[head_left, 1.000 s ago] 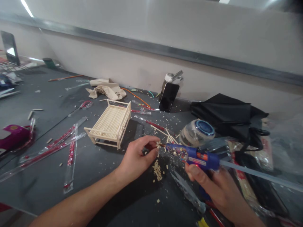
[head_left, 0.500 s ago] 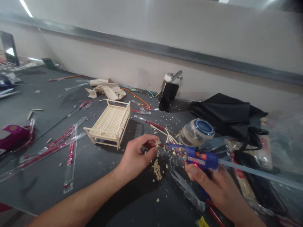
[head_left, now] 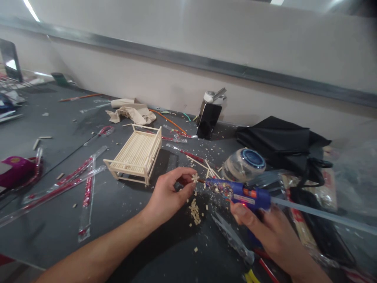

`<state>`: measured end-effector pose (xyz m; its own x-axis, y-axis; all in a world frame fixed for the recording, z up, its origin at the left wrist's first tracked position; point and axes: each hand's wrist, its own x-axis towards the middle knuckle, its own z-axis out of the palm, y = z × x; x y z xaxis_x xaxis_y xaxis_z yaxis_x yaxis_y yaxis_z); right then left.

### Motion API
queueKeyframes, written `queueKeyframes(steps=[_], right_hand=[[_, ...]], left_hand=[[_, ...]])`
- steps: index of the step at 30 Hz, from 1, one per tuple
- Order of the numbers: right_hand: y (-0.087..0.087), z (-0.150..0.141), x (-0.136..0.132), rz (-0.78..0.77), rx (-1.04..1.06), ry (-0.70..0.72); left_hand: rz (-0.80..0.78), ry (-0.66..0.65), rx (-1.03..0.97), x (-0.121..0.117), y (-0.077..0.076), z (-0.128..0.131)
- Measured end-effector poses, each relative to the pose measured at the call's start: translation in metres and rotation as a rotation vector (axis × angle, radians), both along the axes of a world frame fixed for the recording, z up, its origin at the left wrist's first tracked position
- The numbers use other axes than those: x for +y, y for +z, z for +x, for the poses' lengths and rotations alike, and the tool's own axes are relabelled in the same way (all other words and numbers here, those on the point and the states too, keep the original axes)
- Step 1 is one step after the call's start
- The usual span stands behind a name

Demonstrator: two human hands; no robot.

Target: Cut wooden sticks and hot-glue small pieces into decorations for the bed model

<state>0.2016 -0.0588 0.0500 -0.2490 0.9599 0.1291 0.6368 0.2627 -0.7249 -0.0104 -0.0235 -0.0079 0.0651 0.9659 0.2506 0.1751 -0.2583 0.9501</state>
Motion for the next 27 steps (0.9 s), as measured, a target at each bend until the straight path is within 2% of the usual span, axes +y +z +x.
queueKeyframes(steps=[27], right_hand=[[0.0010, 0.0003, 0.0001, -0.003, 0.020, -0.025]], left_hand=[[0.020, -0.038, 0.019, -0.0009, 0.0024, 0.0007]])
